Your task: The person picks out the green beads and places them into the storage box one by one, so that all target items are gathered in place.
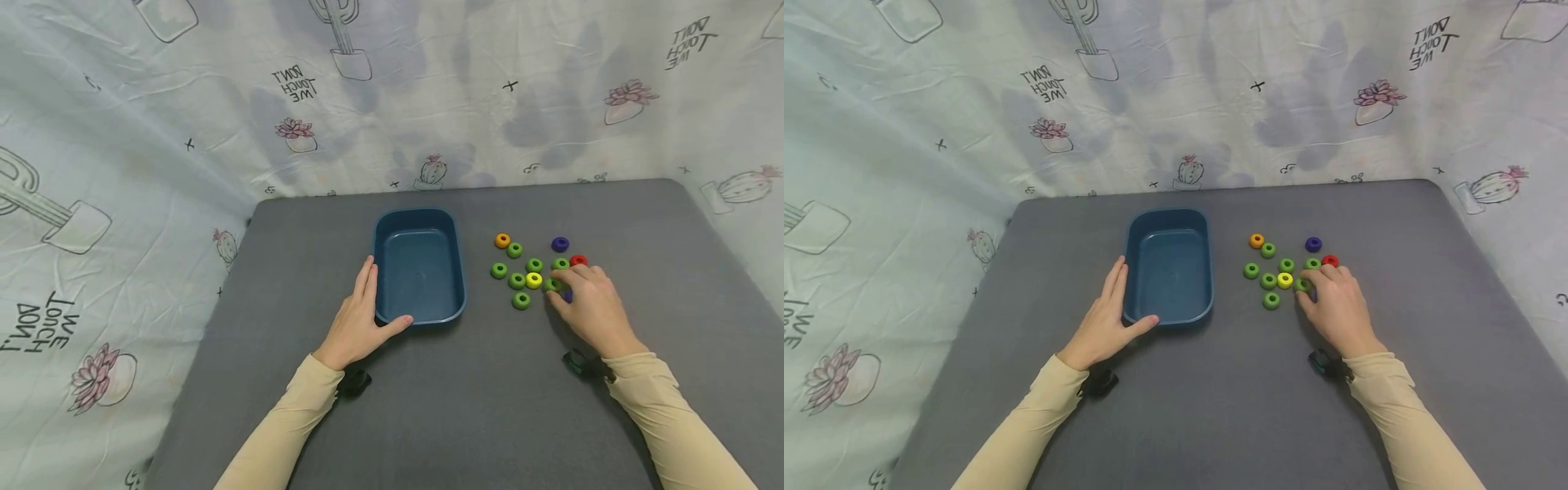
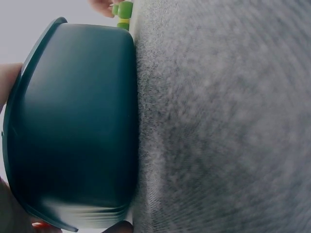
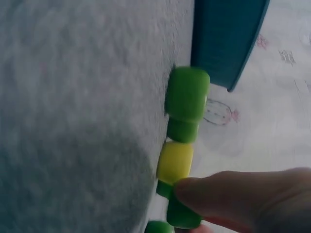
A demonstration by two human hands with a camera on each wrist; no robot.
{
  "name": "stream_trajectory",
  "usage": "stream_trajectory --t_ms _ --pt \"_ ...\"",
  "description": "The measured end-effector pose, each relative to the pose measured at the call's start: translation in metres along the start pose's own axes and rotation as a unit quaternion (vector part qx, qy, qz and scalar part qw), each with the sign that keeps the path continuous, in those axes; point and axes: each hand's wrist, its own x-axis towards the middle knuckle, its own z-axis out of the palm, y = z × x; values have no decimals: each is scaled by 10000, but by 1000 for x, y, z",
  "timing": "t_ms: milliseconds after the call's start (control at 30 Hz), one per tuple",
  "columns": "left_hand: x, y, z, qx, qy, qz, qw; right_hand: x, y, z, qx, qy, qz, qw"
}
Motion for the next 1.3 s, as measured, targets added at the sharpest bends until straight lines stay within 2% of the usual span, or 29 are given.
stream_trajectory --t_ms 233,400,633,833,1167,1300 --pt "1 -1 -1 26 28 4 10000 9 -14 -1 344 -91 -24 9994" --pt "2 0 -3 34 -25 45 10000 21 -27 -3 584 -111 -218 9980" --pt "2 1 -3 27 -57 31 10000 46 -56 -10 973 -495 -321 9935" --pt "0 1 -2 9 -46 33 10000 68 -80 -3 1184 -666 -607 9889" --pt "1 1 -2 -40 -61 -29 10000 108 -119 12 1574 -1261 -540 9780" --pt "0 2 -2 -54 -113 -69 9999 124 -132 21 1766 -1556 -507 9706"
